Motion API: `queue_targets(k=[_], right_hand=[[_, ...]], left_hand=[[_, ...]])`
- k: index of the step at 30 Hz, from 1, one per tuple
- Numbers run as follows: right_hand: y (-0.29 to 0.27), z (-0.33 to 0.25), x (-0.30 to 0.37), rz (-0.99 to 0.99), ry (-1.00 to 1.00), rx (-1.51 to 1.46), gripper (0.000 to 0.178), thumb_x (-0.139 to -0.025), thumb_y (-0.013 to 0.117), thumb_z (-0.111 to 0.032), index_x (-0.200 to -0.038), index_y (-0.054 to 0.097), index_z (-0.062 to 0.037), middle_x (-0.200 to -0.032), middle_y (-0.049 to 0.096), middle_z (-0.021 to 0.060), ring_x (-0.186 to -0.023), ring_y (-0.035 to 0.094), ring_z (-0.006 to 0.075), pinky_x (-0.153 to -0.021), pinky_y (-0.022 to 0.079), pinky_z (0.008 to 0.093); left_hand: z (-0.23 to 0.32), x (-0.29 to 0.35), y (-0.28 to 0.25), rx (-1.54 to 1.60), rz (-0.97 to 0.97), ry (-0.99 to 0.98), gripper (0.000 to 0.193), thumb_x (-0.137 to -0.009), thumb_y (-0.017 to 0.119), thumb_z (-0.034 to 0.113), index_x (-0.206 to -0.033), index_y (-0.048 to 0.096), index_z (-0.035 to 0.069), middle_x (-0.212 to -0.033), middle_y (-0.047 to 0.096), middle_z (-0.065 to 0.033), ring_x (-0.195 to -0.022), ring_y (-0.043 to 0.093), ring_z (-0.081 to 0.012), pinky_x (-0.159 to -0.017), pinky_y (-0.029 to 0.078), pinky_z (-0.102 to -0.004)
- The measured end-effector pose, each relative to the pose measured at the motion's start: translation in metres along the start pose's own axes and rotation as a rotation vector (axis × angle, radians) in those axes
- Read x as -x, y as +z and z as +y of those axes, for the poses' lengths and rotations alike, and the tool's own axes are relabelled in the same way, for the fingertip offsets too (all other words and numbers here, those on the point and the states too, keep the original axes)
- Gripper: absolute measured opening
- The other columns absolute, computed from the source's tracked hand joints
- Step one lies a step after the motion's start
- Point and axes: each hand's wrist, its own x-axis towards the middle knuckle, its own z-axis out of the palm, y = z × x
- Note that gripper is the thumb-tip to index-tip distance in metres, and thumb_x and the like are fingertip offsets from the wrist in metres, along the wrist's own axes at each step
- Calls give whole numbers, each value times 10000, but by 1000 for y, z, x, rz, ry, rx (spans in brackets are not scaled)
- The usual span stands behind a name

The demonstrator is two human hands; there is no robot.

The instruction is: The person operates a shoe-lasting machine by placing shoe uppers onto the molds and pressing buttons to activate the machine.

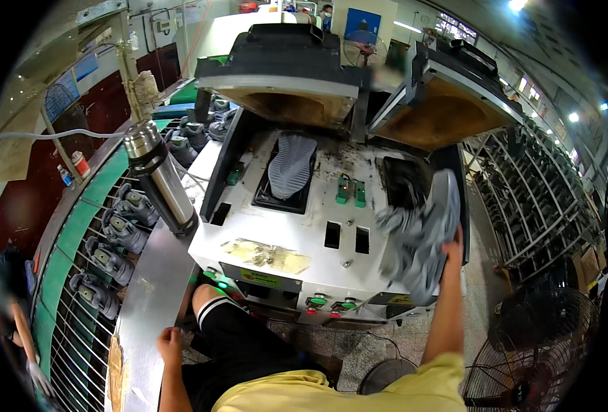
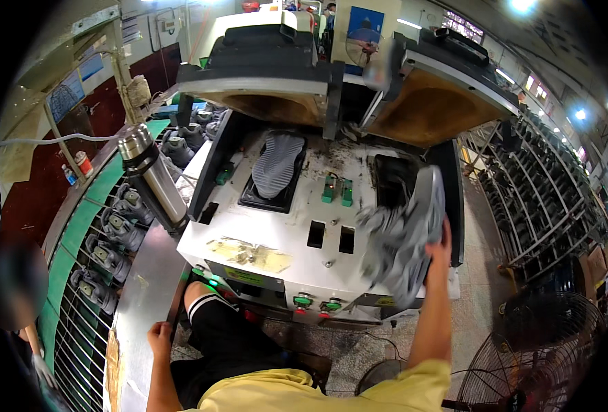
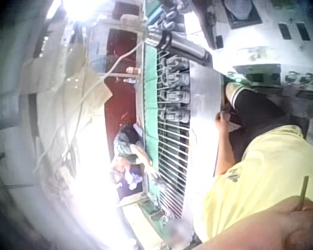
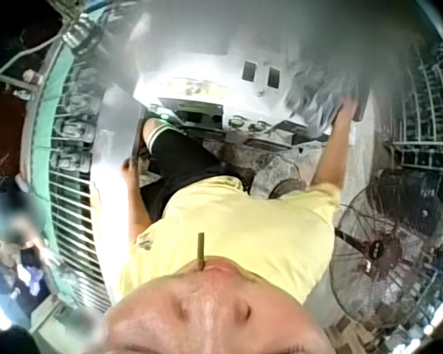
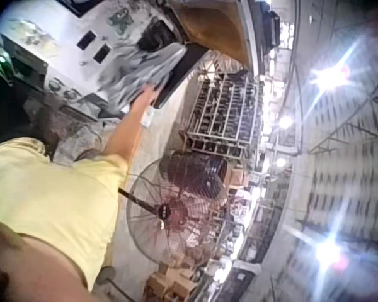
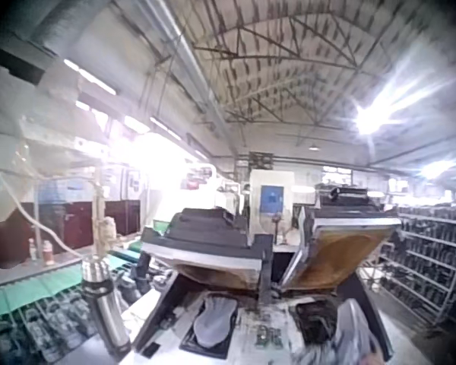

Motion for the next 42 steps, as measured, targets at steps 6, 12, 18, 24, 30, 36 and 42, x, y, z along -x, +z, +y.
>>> queue_targets(k=[6, 12, 18, 24, 30, 36, 42], right_hand=[[53, -45, -165, 58, 118, 701, 864, -628, 671, -304, -1426, 416, -92, -1316, 540, 188, -1163, 550, 313, -947, 427, 384], [94, 17, -251, -118, 405, 1247, 918, -542, 685, -430, -1391, 466, -160, -1354, 531, 162, -1251, 507, 324, -994, 427, 395], [116, 22, -190, -83, 338, 1366, 833, -687, 621, -526, -1420, 432, -177, -1418, 456, 151, -1293, 438, 356, -1031, 385, 426], [57, 27, -102, -94, -125, 1293, 647, -857, 559, -503, -1340, 505, -75, -1397, 441, 199, -1266, 443, 364, -1023, 384, 442], [-62, 65, 92, 535, -168, 435, 70, -899, 513, -62, -874, 510, 3, -800, 483, 50, -723, 455, 135, -663, 407, 278], [-101, 82, 129, 687, 755, -547, 220, -890, 523, -235, -743, 375, -166, -667, 330, -17, -569, 295, 134, -535, 280, 314], [-71, 126, 193, 302, 652, 321, 107, -755, 603, -60, -754, 497, -70, -630, 469, 30, -547, 427, 145, -532, 382, 303]], left_hand=[[-60, -6, -35, 66, 193, -54, 179, -860, 578, 115, -798, 663, -30, -618, 565, -16, -533, 478, -81, -497, 367, -239], [-43, -3, -23, 85, 193, -101, 172, -875, 586, 122, -812, 658, -22, -633, 567, -13, -545, 479, -79, -515, 377, -236], [-50, 5, -2, 58, 102, -75, 158, -872, 587, 102, -800, 648, -25, -667, 608, -33, -596, 526, -82, -553, 411, -235], [62, 49, 140, -325, -460, 188, 186, -844, 637, 178, -900, 696, 10, -779, 683, -152, -699, 659, -215, -655, 509, -322], [131, 107, 255, -336, -1211, 279, 291, -894, 567, 303, -1027, 671, 66, -932, 687, -147, -863, 661, -318, -758, 518, -377], [168, 132, 336, -333, -1288, 387, 308, -950, 472, 258, -1047, 647, 25, -965, 667, -187, -918, 617, -394, -800, 479, -451], [123, 100, 279, -133, -1175, 236, 266, -947, 511, 197, -1071, 662, 17, -953, 707, -114, -911, 669, -222, -839, 504, -325]])
